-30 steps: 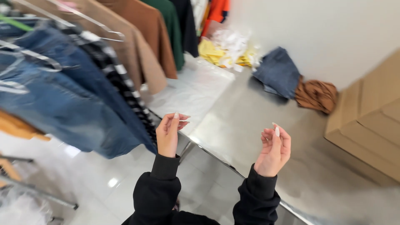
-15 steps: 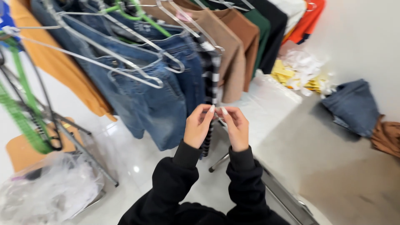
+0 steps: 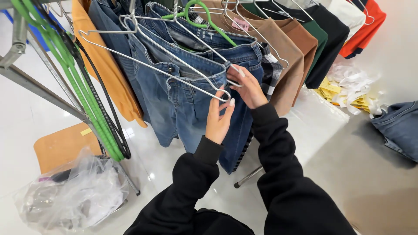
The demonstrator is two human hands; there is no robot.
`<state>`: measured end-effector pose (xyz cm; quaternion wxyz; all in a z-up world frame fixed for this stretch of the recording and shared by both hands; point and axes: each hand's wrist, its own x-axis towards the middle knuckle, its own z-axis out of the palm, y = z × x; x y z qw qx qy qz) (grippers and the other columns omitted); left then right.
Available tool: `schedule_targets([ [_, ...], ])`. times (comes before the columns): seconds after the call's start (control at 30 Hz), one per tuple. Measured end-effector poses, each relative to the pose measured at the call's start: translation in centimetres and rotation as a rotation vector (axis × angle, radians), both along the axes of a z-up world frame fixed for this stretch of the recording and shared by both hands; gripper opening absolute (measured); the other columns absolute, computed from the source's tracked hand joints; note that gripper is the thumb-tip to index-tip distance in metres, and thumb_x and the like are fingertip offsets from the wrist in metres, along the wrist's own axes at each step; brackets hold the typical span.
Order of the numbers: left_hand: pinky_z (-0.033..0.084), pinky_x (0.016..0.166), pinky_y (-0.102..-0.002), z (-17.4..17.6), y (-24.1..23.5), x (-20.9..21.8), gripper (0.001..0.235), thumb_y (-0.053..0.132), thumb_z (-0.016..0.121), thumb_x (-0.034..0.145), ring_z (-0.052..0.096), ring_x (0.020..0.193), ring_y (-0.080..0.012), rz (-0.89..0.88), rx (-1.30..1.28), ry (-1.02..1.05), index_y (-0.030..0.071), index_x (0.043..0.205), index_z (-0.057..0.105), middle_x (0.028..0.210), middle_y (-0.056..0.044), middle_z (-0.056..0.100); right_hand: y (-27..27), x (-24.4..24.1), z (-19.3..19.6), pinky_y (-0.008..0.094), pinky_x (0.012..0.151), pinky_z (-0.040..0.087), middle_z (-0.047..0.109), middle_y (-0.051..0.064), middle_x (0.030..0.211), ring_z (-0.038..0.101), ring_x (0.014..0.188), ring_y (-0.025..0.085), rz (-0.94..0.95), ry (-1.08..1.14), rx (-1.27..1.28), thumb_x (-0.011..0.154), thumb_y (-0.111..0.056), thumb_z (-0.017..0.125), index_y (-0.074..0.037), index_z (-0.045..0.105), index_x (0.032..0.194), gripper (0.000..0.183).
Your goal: The person removes a pair of jeans from a hanger, folds them by hand, and places them on a metal table. They repeat this process with a brown shirt and another pair of jeans, stacking the folded items neatly on the table.
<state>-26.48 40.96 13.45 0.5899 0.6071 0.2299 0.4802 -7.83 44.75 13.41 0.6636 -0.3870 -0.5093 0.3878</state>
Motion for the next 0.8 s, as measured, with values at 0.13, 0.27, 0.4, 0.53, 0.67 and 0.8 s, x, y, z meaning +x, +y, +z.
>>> schedule_targets([
  [0.13,0.059,0.091,-0.040,-0.6,1.0,0.7,0.056,0.027,0.055,0.105,0.062,0.123,-0.0331,-0.039,-0.020,-0.049,0.012,0.155,0.036,0.139,-0.017,0.049,2.4,1.3,-2.1,0.019,0.076,0.052,0.064,0.012,0.134,0.063,0.100,0.009,0.233,0.028,0.043,0.094,-0.049,0.057,-0.003,0.044,0.148,0.073],
  [0.27,0.059,0.090,-0.046,0.0,1.0,1.3,0.051,0.030,0.055,0.105,0.066,0.116,-0.0343,-0.056,-0.097,-0.136,0.015,0.151,0.038,0.132,-0.018,0.053,4.0,0.5,-1.7,0.015,0.054,0.044,0.061,0.006,0.100,0.053,0.070,0.005,0.396,-0.077,0.067,0.077,-0.062,0.075,0.003,0.042,0.139,0.096],
  [0.4,0.061,0.084,-0.036,-1.1,1.6,1.5,0.044,0.039,0.062,0.102,0.071,0.108,-0.0269,-0.012,-0.100,-0.111,0.015,0.138,0.054,0.127,-0.015,0.062,5.6,1.3,-2.9,0.013,0.043,0.034,0.060,0.003,0.097,0.043,0.057,0.001,0.349,-0.142,-0.006,0.071,-0.075,0.071,-0.003,0.052,0.122,0.091],
  [0.53,0.062,0.081,-0.035,-1.6,2.1,0.7,0.051,0.041,0.074,0.092,0.074,0.101,-0.0258,0.054,-0.052,0.005,0.014,0.132,0.060,0.121,-0.014,0.068,5.6,-0.3,-2.3,0.013,0.039,0.032,0.046,-0.004,0.080,0.038,0.050,-0.002,0.272,-0.153,-0.021,0.078,-0.065,0.072,-0.004,0.057,0.120,0.076],
  [0.67,0.061,0.076,-0.037,-4.2,3.1,2.0,0.038,0.042,0.076,0.089,0.075,0.088,-0.0239,0.343,0.265,0.090,0.019,0.119,0.071,0.104,-0.004,0.072,5.1,-2.2,-1.6,0.019,0.051,0.028,0.044,0.001,0.085,0.033,0.065,0.004,0.083,-0.212,0.161,0.095,-0.041,0.058,-0.006,0.054,0.096,0.035],
  [0.8,0.061,0.070,-0.039,-4.6,3.2,2.6,0.034,0.043,0.067,0.096,0.073,0.080,-0.0238,0.503,0.486,0.220,0.019,0.119,0.068,0.101,-0.001,0.067,4.3,-2.7,-1.3,0.024,0.056,0.026,0.046,0.006,0.089,0.033,0.070,0.007,-0.034,-0.242,0.270,0.102,-0.036,0.051,-0.007,0.052,0.080,0.036],
])
